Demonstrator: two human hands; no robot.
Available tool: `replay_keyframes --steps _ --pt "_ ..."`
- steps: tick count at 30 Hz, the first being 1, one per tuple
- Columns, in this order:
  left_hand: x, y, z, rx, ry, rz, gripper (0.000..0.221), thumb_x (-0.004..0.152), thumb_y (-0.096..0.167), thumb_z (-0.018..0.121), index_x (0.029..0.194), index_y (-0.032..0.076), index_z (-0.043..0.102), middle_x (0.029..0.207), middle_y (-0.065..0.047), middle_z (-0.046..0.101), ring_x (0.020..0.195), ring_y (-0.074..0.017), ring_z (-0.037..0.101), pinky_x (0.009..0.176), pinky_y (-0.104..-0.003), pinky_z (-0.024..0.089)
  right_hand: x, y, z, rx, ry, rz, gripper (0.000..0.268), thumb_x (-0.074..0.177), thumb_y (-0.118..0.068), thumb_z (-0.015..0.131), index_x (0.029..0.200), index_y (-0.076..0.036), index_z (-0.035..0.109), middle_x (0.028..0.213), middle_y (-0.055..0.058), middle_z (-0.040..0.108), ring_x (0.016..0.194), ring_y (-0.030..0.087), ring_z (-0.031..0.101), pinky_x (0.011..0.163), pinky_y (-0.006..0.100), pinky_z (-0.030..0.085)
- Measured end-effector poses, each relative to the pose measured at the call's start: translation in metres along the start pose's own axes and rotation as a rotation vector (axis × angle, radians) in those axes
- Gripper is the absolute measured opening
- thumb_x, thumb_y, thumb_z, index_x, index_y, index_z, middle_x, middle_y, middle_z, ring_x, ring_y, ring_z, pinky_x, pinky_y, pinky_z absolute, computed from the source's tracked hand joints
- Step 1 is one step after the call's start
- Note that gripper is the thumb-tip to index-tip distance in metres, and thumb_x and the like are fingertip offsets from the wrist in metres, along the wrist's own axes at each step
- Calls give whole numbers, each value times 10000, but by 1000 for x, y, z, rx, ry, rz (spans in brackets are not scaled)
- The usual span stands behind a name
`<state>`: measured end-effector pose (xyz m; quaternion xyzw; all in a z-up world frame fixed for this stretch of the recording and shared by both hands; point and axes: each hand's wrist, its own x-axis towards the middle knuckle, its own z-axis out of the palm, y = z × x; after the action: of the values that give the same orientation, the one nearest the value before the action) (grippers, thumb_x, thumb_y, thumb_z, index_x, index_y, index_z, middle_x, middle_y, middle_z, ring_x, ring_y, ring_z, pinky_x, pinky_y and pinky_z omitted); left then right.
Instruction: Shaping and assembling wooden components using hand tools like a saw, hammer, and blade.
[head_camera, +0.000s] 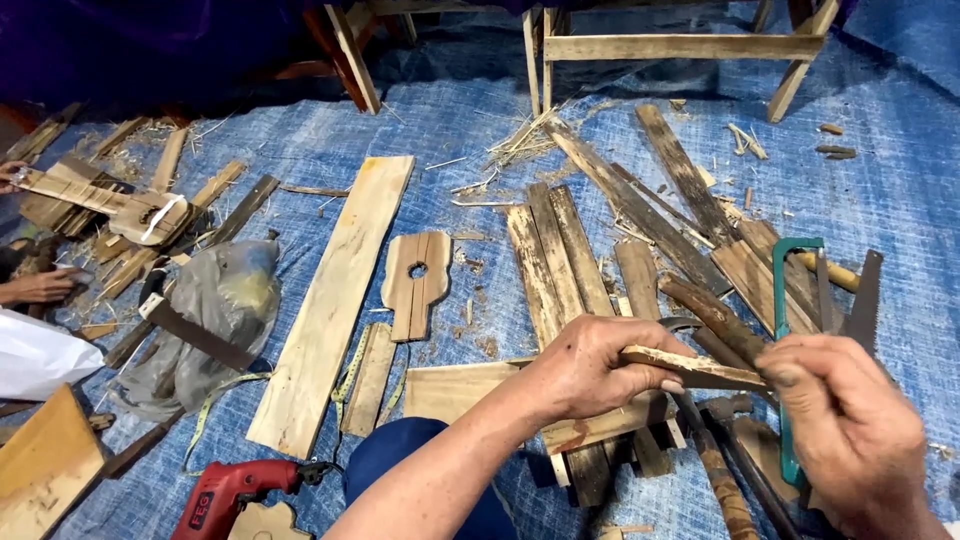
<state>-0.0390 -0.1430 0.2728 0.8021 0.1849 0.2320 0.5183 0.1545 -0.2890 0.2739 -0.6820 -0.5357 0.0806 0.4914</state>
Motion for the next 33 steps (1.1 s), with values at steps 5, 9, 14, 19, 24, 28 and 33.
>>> replay_keyframes --steps 5,9,14,19,24,28,33 --pt "2 -2 2 34 -14 2 262 873 73 766 1103 196 743 836 -5 785 565 -78 615 489 -254 455 -3 6 9 -61 -119 -158 384 724 34 728 1108 20 736 1199 172 704 809 166 667 574 237 524" --pt "1 5 4 -20 -17 5 277 874 27 746 1114 166 752 857 -6 769 610 -89 590 557 -264 462 -7 2 15 -31 -67 -135 223 781 69 710 994 17 755 1081 119 708 857 159 648 639 250 502" --pt "1 1 5 -58 -34 -2 262 876 73 767 1122 162 748 854 -17 775 644 -99 614 573 -271 456 0 8 -2 0 -57 -20 137 888 47 654 1013 99 677 944 192 747 569 164 617 437 235 480" --pt "1 6 2 -55 -25 -27 260 882 46 755 1116 158 755 824 0 759 604 -83 580 550 -266 438 8 6 -9 -49 -202 -49 311 780 3 707 1090 0 735 1142 122 742 657 142 619 539 261 471" --pt "2 4 5 -17 -4 15 270 870 22 744 1112 142 755 852 -8 773 659 -91 638 584 -258 478 0 9 4 -68 -144 -130 294 752 47 720 1040 -1 754 1101 123 736 1012 210 695 845 328 568" --pt "1 4 8 30 17 85 307 868 5 734 1142 145 737 917 -22 772 729 -119 678 628 -271 514 2 3 3 -82 -83 -197 276 738 41 759 1013 37 745 1077 145 729 970 217 687 842 313 564" --pt "5 -27 26 269 138 356 310 904 -13 684 1166 154 697 872 14 733 690 -101 601 854 -305 533 14 14 -9 -221 -135 -216 497 702 -96 815 1184 -18 718 1255 122 681 1164 234 611 990 379 510"
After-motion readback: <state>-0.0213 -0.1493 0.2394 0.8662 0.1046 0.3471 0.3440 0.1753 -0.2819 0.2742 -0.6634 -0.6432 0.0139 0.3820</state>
